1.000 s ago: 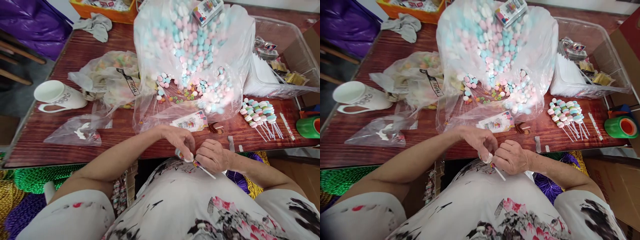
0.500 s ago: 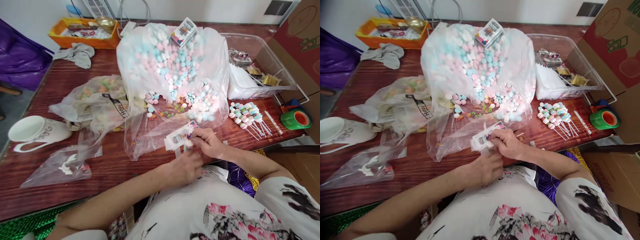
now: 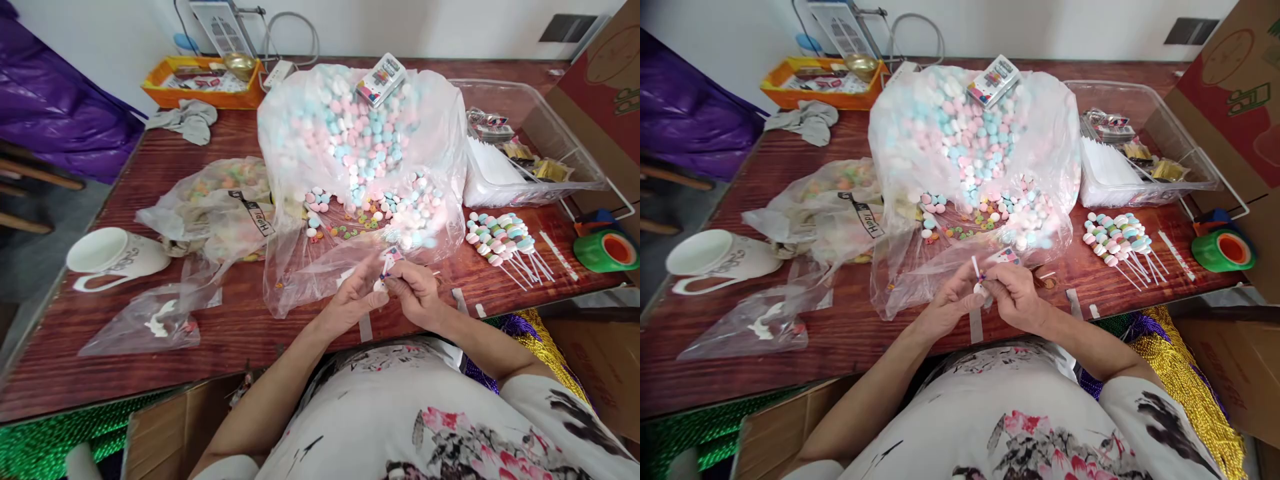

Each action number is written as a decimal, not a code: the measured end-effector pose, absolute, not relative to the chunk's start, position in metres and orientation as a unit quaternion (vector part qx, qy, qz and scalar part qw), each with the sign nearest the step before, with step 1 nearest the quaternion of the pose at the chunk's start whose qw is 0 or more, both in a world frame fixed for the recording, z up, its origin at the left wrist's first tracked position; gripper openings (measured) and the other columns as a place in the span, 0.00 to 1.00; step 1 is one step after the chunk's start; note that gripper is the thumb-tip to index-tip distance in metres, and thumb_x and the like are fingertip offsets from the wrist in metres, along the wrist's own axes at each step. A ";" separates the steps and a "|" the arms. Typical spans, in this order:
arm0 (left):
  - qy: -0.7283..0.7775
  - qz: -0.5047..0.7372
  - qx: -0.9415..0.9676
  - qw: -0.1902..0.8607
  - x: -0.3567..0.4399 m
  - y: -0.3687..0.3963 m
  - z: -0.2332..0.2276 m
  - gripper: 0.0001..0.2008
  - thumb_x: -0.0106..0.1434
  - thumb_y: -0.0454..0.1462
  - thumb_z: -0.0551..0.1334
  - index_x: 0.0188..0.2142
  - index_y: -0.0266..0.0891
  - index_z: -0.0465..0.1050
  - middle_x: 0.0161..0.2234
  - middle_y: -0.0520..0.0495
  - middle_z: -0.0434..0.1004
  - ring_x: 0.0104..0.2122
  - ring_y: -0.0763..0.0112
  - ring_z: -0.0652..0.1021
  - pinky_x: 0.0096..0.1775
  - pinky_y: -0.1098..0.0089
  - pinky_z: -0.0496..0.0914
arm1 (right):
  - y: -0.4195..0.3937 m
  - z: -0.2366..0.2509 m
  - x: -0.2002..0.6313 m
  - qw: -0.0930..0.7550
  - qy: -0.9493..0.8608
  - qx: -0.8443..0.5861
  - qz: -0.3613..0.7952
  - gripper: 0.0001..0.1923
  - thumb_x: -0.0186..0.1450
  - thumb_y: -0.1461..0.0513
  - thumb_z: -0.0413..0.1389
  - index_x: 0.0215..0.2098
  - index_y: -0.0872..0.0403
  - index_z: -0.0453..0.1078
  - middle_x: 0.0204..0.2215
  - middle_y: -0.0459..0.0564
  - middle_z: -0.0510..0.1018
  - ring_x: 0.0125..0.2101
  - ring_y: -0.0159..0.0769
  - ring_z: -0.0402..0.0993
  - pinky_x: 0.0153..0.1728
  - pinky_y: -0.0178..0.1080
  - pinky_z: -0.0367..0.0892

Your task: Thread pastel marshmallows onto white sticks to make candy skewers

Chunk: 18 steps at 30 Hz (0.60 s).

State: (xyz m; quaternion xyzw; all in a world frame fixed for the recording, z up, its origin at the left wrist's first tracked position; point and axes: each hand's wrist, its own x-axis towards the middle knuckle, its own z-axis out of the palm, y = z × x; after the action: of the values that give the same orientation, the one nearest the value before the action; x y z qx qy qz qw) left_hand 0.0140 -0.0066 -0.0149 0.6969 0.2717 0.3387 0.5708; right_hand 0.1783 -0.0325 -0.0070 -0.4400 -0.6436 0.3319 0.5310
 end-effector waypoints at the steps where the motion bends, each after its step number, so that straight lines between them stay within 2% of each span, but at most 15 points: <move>1: 0.267 0.306 0.698 0.590 0.009 -0.008 -0.018 0.27 0.69 0.47 0.55 0.64 0.43 0.57 0.52 0.40 0.74 0.51 0.63 0.75 0.53 0.59 0.70 | -0.035 -0.009 0.174 0.543 -0.647 -0.433 0.316 0.10 0.65 0.61 0.52 0.26 0.53 0.66 0.21 0.43 0.69 0.24 0.29 0.63 0.29 0.35 0.60; 3: 0.275 0.276 0.739 0.550 -0.002 -0.011 -0.021 0.21 0.70 0.43 0.54 0.60 0.39 0.65 0.46 0.42 0.78 0.46 0.65 0.77 0.50 0.62 0.72 | -0.041 -0.017 0.166 0.550 -0.613 -0.438 0.362 0.10 0.64 0.60 0.53 0.25 0.53 0.66 0.20 0.43 0.68 0.23 0.29 0.62 0.28 0.35 0.59; 6: 0.290 0.295 0.835 0.364 -0.020 -0.017 -0.019 0.13 0.69 0.37 0.56 0.49 0.36 0.73 0.40 0.41 0.78 0.41 0.66 0.77 0.45 0.64 0.73 | -0.048 -0.033 0.155 0.524 -0.466 -0.439 0.562 0.12 0.60 0.58 0.58 0.22 0.54 0.65 0.16 0.40 0.64 0.19 0.26 0.56 0.22 0.33 0.53; 8: 0.274 0.298 0.884 0.233 -0.030 -0.022 -0.015 0.11 0.68 0.33 0.55 0.47 0.34 0.74 0.39 0.39 0.78 0.39 0.65 0.76 0.42 0.64 0.72 | -0.052 -0.041 0.149 0.483 -0.336 -0.406 0.699 0.13 0.55 0.57 0.61 0.22 0.54 0.63 0.14 0.38 0.61 0.16 0.23 0.50 0.19 0.31 0.47; 10: 0.244 0.280 0.917 0.146 -0.039 -0.029 -0.011 0.13 0.67 0.29 0.54 0.49 0.33 0.72 0.38 0.38 0.78 0.38 0.65 0.75 0.41 0.63 0.72 | -0.059 -0.046 0.141 0.410 -0.233 -0.357 0.806 0.12 0.51 0.59 0.63 0.23 0.54 0.63 0.12 0.36 0.59 0.14 0.21 0.46 0.18 0.30 0.43; 14: 0.203 0.228 0.945 0.116 -0.074 -0.059 -0.003 0.17 0.65 0.28 0.54 0.51 0.35 0.70 0.39 0.39 0.78 0.38 0.63 0.75 0.42 0.59 0.72 | -0.076 -0.052 0.117 0.244 -0.161 -0.290 0.911 0.12 0.48 0.62 0.63 0.23 0.54 0.63 0.10 0.34 0.59 0.11 0.21 0.45 0.15 0.30 0.43; 16: 0.254 0.199 0.936 0.143 -0.110 -0.087 -0.001 0.15 0.64 0.29 0.55 0.48 0.38 0.73 0.39 0.41 0.79 0.39 0.63 0.76 0.43 0.60 0.73 | -0.082 -0.054 0.108 0.218 -0.201 -0.298 0.907 0.11 0.50 0.60 0.63 0.25 0.55 0.66 0.11 0.37 0.65 0.11 0.22 0.50 0.14 0.30 0.43; 18: 0.385 0.131 0.901 0.153 -0.155 -0.118 0.001 0.13 0.63 0.31 0.55 0.40 0.44 0.76 0.37 0.45 0.80 0.36 0.64 0.78 0.39 0.61 0.74 | -0.081 -0.056 0.108 0.242 -0.268 -0.319 0.876 0.13 0.55 0.57 0.61 0.34 0.56 0.69 0.14 0.40 0.72 0.12 0.23 0.57 0.14 0.29 0.47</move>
State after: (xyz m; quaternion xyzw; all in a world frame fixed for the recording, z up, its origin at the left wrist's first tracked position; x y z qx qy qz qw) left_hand -0.1549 -0.1177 0.0006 0.9008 0.3849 0.1310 0.1525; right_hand 0.1076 -0.0813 -0.0555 -0.3187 -0.2684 0.8763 0.2419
